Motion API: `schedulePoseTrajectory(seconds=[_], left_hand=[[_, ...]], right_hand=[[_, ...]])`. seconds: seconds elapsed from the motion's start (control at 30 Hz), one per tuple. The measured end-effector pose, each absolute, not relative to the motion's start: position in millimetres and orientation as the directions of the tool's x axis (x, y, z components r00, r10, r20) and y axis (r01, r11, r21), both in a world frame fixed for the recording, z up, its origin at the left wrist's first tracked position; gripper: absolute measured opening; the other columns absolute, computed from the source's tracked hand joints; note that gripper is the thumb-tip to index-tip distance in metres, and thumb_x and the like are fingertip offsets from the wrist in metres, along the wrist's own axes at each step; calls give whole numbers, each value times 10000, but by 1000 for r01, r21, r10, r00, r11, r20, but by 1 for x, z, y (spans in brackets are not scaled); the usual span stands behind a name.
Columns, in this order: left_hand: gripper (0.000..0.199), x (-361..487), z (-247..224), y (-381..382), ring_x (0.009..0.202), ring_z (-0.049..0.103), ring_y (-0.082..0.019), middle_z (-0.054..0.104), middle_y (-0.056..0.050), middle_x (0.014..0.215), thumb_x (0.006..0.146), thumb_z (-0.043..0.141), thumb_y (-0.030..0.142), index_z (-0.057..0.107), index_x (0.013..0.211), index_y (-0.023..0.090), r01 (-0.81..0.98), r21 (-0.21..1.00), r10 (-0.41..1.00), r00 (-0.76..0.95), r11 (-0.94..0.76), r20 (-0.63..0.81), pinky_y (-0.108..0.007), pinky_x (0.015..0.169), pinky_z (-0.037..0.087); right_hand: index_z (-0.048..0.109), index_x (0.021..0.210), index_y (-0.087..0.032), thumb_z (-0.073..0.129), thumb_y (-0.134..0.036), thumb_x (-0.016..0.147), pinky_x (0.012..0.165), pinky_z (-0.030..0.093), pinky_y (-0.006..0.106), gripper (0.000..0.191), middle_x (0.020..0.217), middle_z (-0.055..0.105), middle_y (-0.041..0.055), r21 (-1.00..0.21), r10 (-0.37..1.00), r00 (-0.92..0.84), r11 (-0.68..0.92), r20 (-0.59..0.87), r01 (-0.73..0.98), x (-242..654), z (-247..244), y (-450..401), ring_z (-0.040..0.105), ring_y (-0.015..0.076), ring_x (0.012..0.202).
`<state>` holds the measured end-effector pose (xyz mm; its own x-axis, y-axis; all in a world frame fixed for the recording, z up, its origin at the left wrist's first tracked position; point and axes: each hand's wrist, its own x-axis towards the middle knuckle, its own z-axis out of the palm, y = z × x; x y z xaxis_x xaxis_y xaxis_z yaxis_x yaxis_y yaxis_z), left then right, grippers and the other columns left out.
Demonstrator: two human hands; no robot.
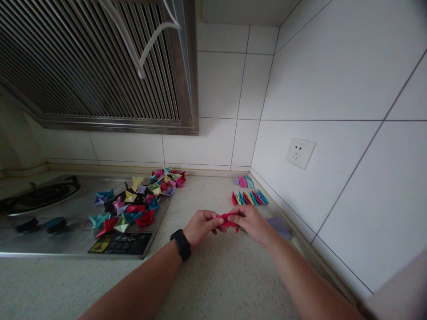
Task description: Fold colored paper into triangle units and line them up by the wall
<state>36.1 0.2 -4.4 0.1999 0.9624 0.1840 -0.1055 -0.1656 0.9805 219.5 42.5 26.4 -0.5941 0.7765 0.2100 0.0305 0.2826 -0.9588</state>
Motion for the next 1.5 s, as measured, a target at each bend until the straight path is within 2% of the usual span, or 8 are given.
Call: schedulePoseTrajectory(seconds=[0.3, 0.47, 0.63, 0.73, 0.9, 1.23, 1.37, 1.5], left_hand=[[364, 28, -7, -4, 657, 629, -158, 701, -107, 739, 750, 649, 454, 690, 777, 93, -20, 985, 974, 150, -170, 171, -238, 568, 455], [355, 29, -10, -4, 625, 611, -140, 688, -79, 708, 744, 651, 465, 642, 727, 110, -24, 980, 970, 138, -200, 201, -232, 560, 447], [374, 32, -12, -3, 642, 612, -145, 672, -72, 720, 749, 631, 491, 597, 728, 119, -33, 981, 967, 164, -192, 194, -225, 521, 437], [371, 33, -12, -1, 661, 604, -142, 657, -59, 748, 742, 639, 485, 609, 815, 123, -33, 983, 965, 186, -183, 185, -212, 500, 433], [365, 33, -13, 2, 607, 561, -118, 628, -42, 687, 743, 648, 472, 621, 781, 110, -13, 975, 957, 191, -221, 219, -202, 490, 416], [357, 31, -6, -4, 548, 513, -84, 619, -33, 654, 715, 687, 459, 615, 715, 109, -110, 973, 930, 287, -204, 228, -204, 527, 414], [371, 30, -6, -3, 531, 519, -88, 615, -27, 623, 704, 692, 471, 604, 709, 111, -92, 976, 919, 330, -196, 216, -212, 523, 416], [373, 28, -9, 2, 503, 521, -88, 620, -25, 602, 722, 671, 480, 585, 729, 118, -40, 980, 936, 292, -194, 197, -206, 496, 403]], right_hand=[[636, 849, -138, 650, -417, 774, 528, 465, 238, 289, 738, 650, 29, -921, 773, -589, 372, 235, 120, 221, 18, 47, 576, 110, 563], [616, 878, -128, 632, -444, 780, 569, 503, 270, 332, 715, 629, 24, -965, 755, -637, 254, 158, 62, 226, 14, 47, 594, 125, 599], [595, 817, -131, 667, -429, 751, 544, 498, 268, 313, 651, 606, -1, -962, 738, -650, 271, 180, 40, 227, 8, 51, 577, 116, 556], [572, 761, -145, 671, -447, 739, 496, 476, 250, 319, 585, 584, -20, -948, 746, -639, 308, 188, 81, 225, 5, 54, 550, 109, 505], [560, 728, -150, 652, -470, 752, 513, 468, 243, 333, 615, 598, -12, -935, 723, -661, 342, 199, 93, 223, 7, 51, 567, 110, 518], [492, 723, -164, 672, -446, 752, 539, 473, 255, 336, 688, 639, 10, -993, 637, -761, 77, 119, -91, 223, 8, 41, 569, 111, 545], [499, 719, -157, 676, -449, 747, 533, 464, 246, 343, 684, 634, 10, -994, 611, -786, 98, 93, -42, 226, 7, 42, 580, 112, 539], [533, 754, -150, 657, -454, 761, 530, 466, 245, 329, 620, 600, -10, -981, 673, -731, 192, 113, 25, 225, 5, 47, 573, 111, 525]])
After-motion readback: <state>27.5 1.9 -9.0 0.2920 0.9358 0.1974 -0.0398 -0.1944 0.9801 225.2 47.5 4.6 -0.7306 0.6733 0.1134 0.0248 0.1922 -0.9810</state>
